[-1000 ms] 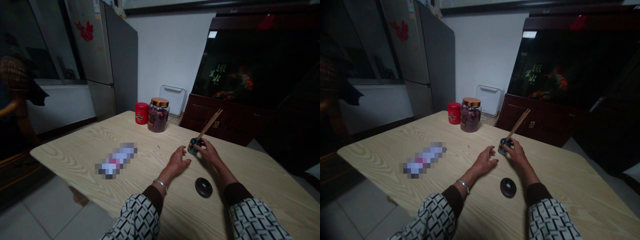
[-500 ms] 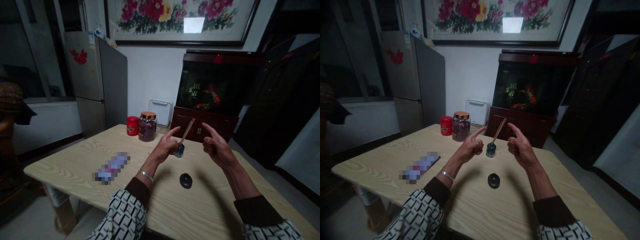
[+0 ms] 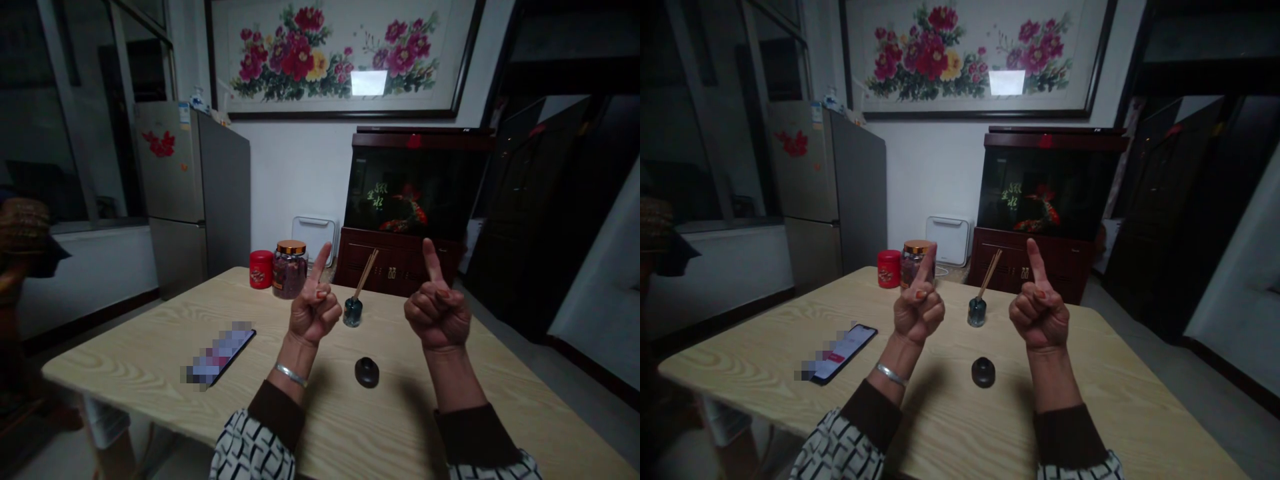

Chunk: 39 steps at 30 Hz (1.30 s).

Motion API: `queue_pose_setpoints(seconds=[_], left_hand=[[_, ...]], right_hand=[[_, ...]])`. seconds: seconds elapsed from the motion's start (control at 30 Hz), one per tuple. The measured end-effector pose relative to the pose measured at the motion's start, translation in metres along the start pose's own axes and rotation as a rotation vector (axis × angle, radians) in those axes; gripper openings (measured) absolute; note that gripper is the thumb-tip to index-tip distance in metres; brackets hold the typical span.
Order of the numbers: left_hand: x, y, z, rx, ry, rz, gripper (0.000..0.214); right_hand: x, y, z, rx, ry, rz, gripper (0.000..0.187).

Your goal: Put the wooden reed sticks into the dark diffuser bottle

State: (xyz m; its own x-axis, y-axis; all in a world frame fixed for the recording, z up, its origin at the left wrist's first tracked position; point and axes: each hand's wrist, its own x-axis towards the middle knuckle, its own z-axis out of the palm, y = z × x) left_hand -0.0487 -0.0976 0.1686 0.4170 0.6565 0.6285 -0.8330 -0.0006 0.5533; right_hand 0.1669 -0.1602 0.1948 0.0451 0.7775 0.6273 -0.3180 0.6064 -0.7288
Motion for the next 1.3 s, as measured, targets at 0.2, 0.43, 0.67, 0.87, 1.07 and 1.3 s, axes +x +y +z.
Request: queue_pose_setpoints(seconds=[0.2, 0.43, 0.67, 0.87, 1.07, 1.3], left_hand=[[-0.003, -0.021, -0.025, -0.195, -0.051, -0.037, 0.091], [0.004, -0.031, -0.040, -0.262, -0.004, -0.005, 0.088], [0.010, -0.070, -0.104, 0.079, 0.334, -0.200, 0.054], [-0.006, -0.129, -0.169, 0.522, 0.699, -0.389, 0.042], [-0.010, -0.147, -0.185, 0.612, 0.632, -0.376, 0.050], [-0.018, -0.151, -0.173, 0.963, 0.272, -0.311, 0.085]], right_hand=[[-0.003, 0.030, -0.013, 0.398, -0.133, 0.048, 0.087], [0.004, 0.044, -0.021, 0.371, -0.088, 0.092, 0.080], [0.022, 0.109, -0.065, -0.098, 0.082, 0.397, 0.043], [0.045, 0.215, -0.107, -0.854, 0.180, 0.506, 0.072], [0.062, 0.265, -0.114, -0.977, -0.004, 0.441, 0.060], [0.025, 0.230, -0.087, -0.757, -0.133, 0.465, 0.063]])
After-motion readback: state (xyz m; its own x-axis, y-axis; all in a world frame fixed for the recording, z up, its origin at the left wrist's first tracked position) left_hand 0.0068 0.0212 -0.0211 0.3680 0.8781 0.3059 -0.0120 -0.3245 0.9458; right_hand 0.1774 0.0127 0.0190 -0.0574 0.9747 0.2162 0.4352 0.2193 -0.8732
